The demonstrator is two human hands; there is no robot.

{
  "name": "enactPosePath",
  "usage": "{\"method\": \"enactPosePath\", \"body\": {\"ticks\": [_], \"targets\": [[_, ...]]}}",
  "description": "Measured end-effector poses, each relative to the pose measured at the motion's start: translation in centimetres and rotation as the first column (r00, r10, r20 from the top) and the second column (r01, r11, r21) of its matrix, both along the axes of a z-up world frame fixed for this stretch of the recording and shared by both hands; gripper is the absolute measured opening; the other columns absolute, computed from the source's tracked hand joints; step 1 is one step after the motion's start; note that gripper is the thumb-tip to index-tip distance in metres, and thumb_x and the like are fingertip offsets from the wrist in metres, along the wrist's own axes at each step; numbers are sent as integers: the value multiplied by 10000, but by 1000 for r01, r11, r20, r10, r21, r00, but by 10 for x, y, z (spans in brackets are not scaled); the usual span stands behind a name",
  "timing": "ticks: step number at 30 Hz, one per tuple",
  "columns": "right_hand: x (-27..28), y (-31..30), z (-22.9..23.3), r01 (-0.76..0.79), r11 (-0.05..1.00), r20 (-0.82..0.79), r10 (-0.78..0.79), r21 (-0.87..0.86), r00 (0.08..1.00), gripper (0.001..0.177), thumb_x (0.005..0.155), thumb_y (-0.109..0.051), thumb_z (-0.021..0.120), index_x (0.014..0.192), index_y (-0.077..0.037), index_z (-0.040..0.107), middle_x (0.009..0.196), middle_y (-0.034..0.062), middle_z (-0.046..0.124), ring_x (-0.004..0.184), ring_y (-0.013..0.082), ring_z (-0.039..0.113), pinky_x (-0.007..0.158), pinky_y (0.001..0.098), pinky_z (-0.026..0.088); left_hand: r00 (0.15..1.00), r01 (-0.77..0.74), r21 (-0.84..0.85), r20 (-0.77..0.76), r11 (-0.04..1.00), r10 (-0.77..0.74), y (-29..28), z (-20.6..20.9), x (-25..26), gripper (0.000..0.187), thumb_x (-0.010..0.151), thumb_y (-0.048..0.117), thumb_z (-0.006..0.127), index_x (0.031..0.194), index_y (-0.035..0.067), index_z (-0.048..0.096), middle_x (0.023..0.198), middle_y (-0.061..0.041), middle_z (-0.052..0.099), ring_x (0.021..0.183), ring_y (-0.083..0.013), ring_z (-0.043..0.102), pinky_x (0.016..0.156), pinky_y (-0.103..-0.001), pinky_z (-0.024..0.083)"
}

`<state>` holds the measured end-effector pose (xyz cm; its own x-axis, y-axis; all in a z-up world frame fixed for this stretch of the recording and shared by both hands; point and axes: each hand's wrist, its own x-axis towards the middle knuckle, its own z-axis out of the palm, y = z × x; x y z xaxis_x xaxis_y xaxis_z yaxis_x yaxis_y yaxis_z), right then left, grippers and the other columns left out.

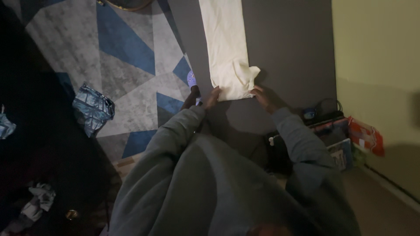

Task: The person folds a light-colored shirt and a dark-colored shirt one at a time on a desk, smoothing the fabric with their hands before placing the folded items on a nearby table.

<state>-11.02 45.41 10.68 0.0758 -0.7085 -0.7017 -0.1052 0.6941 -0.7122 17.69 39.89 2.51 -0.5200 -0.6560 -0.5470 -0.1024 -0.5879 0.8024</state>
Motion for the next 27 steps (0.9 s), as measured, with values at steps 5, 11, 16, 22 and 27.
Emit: {"method": "enactPosePath", "body": {"ticks": [5,11,16,22,27], "targets": [[14,-10,13,90,996,25,-90,9,996,560,1032,-479,555,1429,-85,537,1308,-49,627,1195,85,572,1027,306,426,996,26,95,86,995,-35,-6,6,-8,725,975,568,671,1295,-81,625,1115,-168,683,987,-208,614,906,-386,482],[48,-17,-15,90,986,-163,-113,-137,980,585,1031,-488,579,1383,-21,585,1232,33,655,1125,137,591,1002,336,461,958,-69,-11,278,998,69,-2,17,-10,838,987,639,644,1319,-128,581,1164,-275,649,1064,-322,600,948,-441,466],[34,-5,1,79,986,-100,-94,-150,990,583,1042,-502,570,1328,1,634,1135,64,666,1046,157,594,973,345,461,923,-78,14,378,997,67,4,24,-4,904,937,693,529,1310,-125,627,1172,-371,710,1119,-455,681,990,-484,523],[53,-8,-6,256,949,-12,-263,-185,965,568,1021,-465,604,1332,11,627,1119,49,684,1015,143,604,944,330,473,801,98,-496,554,863,227,3,26,-2,826,1051,665,565,1294,-123,592,1202,-390,639,1138,-524,610,950,-551,463],[45,-19,32,100,985,-150,-121,-139,981,554,1036,-463,559,1338,-1,613,1191,85,708,1077,177,639,969,359,474,814,154,-462,561,873,153,-2,30,9,608,1038,536,523,1242,-28,617,1039,-294,694,997,-467,681,884,-524,531]]}}
